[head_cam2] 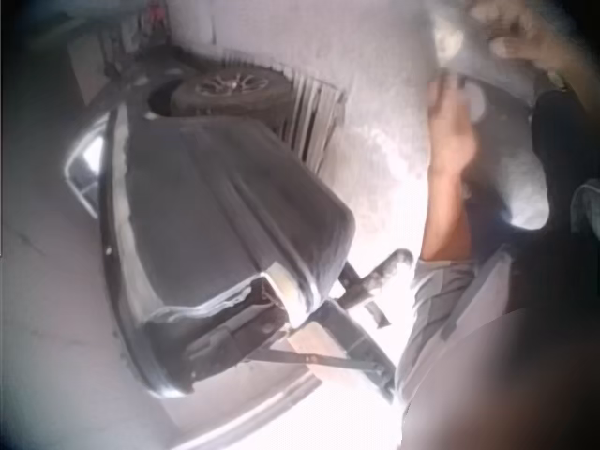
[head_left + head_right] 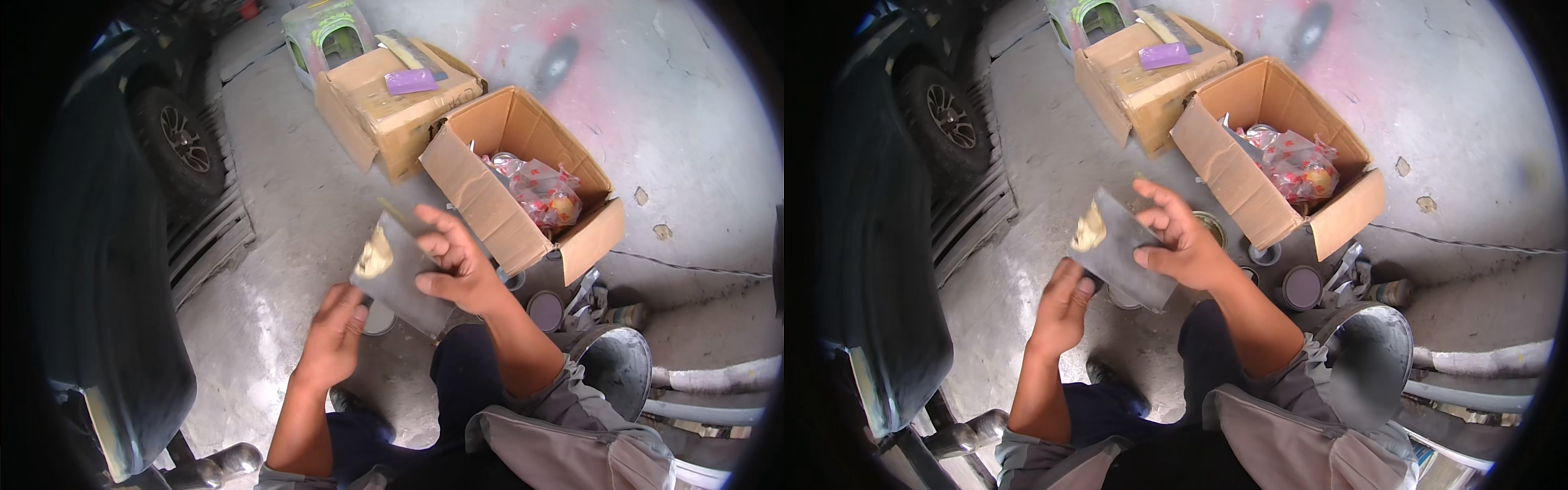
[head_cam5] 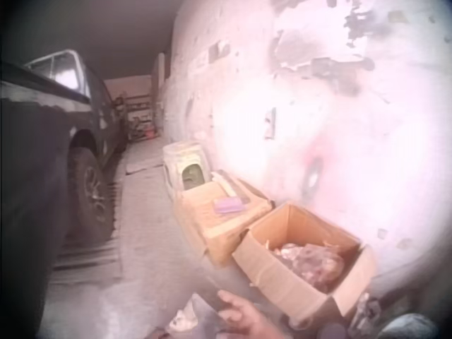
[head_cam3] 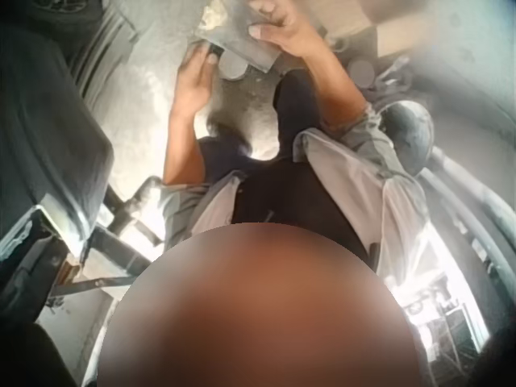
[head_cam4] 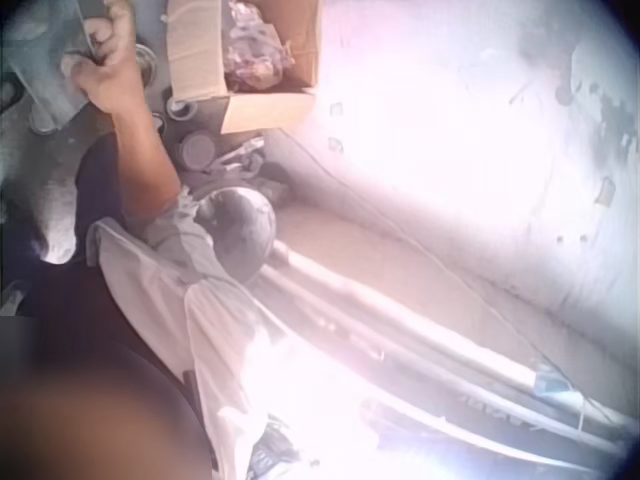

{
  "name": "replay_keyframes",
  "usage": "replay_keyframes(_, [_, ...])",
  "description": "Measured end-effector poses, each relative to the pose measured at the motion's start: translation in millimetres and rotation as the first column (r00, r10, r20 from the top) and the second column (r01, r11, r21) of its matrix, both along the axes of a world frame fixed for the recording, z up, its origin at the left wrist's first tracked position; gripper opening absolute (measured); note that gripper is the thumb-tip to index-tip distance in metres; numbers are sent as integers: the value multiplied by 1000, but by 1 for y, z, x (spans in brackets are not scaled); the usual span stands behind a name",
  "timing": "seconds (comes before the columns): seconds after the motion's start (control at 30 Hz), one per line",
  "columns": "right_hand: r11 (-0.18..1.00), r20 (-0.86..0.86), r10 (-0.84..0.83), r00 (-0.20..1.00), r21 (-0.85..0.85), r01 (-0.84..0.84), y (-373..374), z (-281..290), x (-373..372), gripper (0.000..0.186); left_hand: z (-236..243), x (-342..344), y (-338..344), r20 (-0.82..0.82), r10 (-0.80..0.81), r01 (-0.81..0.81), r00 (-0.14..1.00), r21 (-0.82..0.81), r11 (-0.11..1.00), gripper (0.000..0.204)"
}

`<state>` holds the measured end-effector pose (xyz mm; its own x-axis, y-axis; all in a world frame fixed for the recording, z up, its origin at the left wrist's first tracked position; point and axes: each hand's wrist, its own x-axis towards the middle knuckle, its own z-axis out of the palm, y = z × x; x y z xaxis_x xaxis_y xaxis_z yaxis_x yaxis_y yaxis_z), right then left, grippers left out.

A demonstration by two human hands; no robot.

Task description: The person prepares a metal putty knife by scraping it against a flat surface, then scoops body filler from a can and spreads it onto the knife. The person applies the filler to a car bumper and smooths it with the knife.

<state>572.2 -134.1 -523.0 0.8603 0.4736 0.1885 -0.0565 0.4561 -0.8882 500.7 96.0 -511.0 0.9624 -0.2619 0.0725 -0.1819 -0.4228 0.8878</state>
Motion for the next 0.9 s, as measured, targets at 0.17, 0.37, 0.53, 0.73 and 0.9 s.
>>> replay_keyframes(0.17, [970,399,-183,899,-78,232,-11,26,7,88,-16,3,17,-215,108,-145,971,-163,976,37])
replay_keyframes(0.37, [953,700,171,694,-295,64,-4,41,-6,87,-6,4,29,-277,-94,-108,956,-634,766,38])
replay_keyframes(0.53, [902,694,213,688,-410,133,0,30,-7,85,-8,2,32,-289,-87,-110,953,-603,790,38])
replay_keyframes(0.73, [812,599,310,738,-571,122,-12,6,2,80,-14,-1,35,-322,-75,-135,944,-581,803,37])
replay_keyframes(0.9, [826,297,55,953,-550,124,-37,-60,7,75,-18,-1,35,-256,-8,-173,967,-679,714,38])
